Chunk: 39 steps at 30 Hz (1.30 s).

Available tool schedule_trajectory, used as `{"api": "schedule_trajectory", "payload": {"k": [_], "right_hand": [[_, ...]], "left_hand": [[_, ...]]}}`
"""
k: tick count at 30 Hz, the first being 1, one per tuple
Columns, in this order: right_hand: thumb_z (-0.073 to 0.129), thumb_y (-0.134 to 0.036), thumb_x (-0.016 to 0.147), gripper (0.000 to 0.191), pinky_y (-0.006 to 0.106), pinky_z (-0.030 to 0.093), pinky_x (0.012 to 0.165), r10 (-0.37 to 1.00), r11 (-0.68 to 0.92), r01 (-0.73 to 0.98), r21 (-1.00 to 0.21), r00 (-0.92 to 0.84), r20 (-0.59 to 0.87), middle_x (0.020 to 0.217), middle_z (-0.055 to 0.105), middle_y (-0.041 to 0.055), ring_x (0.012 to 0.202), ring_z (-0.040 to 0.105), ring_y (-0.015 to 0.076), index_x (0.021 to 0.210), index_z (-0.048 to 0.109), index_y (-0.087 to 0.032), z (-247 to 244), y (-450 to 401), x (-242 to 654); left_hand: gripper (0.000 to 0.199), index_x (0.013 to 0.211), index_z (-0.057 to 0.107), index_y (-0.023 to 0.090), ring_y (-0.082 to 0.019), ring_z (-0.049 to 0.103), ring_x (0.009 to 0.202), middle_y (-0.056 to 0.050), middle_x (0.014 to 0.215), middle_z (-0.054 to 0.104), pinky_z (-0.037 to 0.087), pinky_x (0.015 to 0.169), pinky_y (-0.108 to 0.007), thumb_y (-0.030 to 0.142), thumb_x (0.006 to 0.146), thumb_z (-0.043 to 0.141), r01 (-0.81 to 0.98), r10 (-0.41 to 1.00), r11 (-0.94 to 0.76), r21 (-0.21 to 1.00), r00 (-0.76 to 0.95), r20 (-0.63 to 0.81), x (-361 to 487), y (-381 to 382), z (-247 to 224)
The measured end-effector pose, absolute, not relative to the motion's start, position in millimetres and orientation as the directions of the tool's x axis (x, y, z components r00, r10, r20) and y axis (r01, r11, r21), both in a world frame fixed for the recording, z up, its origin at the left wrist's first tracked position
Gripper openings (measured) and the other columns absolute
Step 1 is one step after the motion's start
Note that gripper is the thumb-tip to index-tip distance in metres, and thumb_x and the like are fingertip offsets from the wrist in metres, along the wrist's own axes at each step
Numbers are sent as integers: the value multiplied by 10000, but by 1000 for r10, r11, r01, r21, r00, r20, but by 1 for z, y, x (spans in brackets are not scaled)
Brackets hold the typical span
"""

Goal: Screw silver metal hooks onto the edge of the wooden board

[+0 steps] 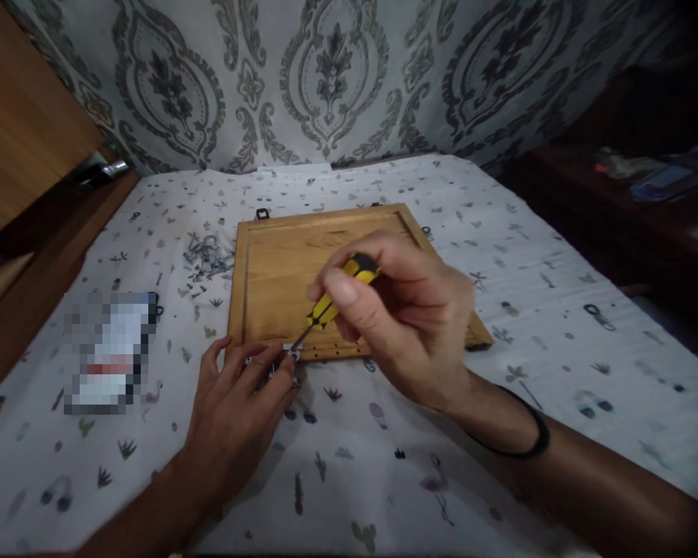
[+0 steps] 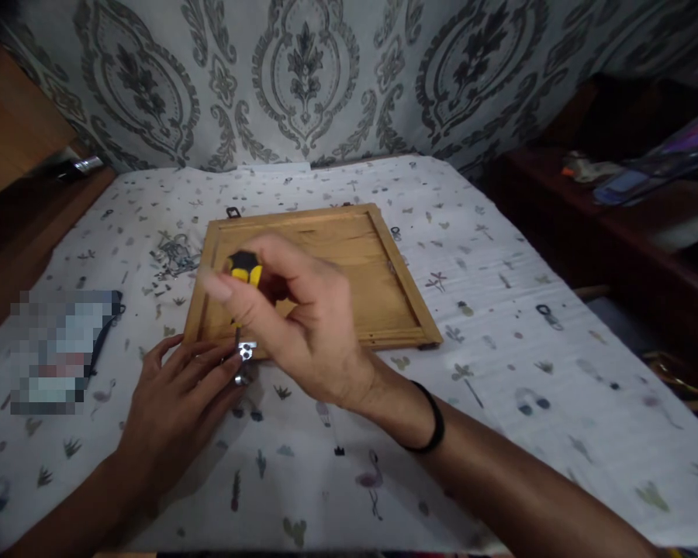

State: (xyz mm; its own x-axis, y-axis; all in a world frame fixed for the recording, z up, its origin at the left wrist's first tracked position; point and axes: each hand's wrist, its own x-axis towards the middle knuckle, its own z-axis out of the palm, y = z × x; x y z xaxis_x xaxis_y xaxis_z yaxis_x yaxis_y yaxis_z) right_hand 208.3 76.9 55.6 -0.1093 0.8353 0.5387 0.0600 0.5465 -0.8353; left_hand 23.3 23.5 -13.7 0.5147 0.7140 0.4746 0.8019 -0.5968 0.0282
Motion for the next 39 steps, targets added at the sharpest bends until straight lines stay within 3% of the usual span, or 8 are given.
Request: {"api": "schedule_trajectory", "payload": {"k": [3,11,23,29,32,35,39], "right_hand": [[621,-400,943,271,235,388,491,842,539,82,-838,-58,536,729,561,-19,539,460,75,780,557,-192,53,78,209],[620,-233,943,153,215,417,586,778,626,153,-765,-198,597,710,530,-38,618,490,72,810,575,-171,34,83,207],[661,-246,925,165,218,412,560,695,716,222,-661,-306,650,715,567,-21,625,506,87,802,585,-166,39,81,207],[766,-276,835,276,192,380,473,808,562,102,-821,-281,519,670,548,-42,577,487,78,710,539,-181,45,81,201],[753,-268,849,178,189,410,509,808,536,44,-843,-317,497,730,566,-43,605,500,78,899,606,-181,48,83,203],[633,-273,946,230,211,437,557,787,536,59,-842,-396,473,862,618,-10,625,514,76,1151,609,-174,53,84,208],[463,-276,1029,253,219,449,558,785,524,72,-849,-427,448,923,641,22,577,517,55,1152,622,-122,56,84,214]], "left_hand": [[122,1065,631,199,-273,653,992,-71,1105,756,391,977,-541,213,981,544,799,710,-601,28,517,478,24,23,-12],[117,1063,632,182,-280,644,1015,-72,1118,744,376,1002,-554,188,966,567,794,713,-607,28,529,461,21,23,-14],[141,1076,638,172,-283,636,1016,-78,1107,742,374,1000,-553,160,952,571,786,708,-617,30,538,458,21,23,-12],[166,1105,634,160,-293,629,1027,-101,1106,741,380,1001,-567,158,952,570,792,705,-611,4,541,458,21,23,-14],[160,1102,629,174,-286,632,1036,-86,1123,737,377,1012,-566,164,957,562,795,713,-606,20,533,456,21,22,-14],[157,1097,631,188,-287,633,1027,-82,1130,731,393,991,-558,182,955,563,799,723,-600,39,521,453,22,23,-13],[143,1075,636,202,-284,629,1049,-89,1154,716,419,958,-519,190,949,571,801,744,-594,77,510,432,22,23,-14]]}}
